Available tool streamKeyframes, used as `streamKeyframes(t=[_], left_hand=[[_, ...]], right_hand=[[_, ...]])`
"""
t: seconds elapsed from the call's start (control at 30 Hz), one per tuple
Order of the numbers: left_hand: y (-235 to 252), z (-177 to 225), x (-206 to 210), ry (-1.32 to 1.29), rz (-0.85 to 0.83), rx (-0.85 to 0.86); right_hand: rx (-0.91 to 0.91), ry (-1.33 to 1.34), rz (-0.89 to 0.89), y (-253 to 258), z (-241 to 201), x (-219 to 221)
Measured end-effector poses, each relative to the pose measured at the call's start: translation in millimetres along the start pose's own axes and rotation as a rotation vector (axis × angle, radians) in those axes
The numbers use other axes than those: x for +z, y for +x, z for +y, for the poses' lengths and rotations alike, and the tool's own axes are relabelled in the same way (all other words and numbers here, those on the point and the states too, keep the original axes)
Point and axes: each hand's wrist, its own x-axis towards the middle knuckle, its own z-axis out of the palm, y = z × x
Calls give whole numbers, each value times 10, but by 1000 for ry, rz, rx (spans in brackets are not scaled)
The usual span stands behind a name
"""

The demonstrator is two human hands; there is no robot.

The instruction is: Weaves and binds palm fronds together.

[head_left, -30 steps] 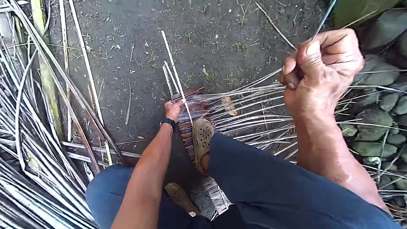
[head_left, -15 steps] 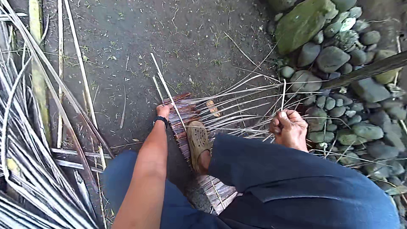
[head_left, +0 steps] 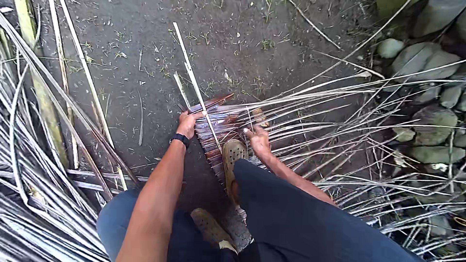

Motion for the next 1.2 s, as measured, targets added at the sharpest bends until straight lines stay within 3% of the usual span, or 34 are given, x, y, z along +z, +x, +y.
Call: streamKeyframes(t=[0.13, 0.33, 0.5, 0.63, 0.77, 0.97, 1.07, 1.2], left_hand=[[-52, 15, 6, -15, 11, 13], [-45, -13, 47, 17, 61, 27], [-39, -15, 31, 18, 43, 31], [-62, -2, 39, -8, 47, 16], [-48, -26, 37, -11, 62, 10], [-90, 11, 57, -9, 54, 5], [-77, 9, 63, -7, 36, -1], [-43, -21, 64, 32, 60, 18]], right_hand=[[18, -43, -36, 206, -11, 153], [292, 496, -46, 442, -45, 176], [149, 507, -47, 650, -125, 204], [2, 264, -128, 404, -71, 123], [-97, 39, -77, 263, 153, 216], [-248, 45, -42, 393, 45, 184], [-303, -167, 53, 571, -26, 168], [-261, -385, 5, 674, -166, 200]])
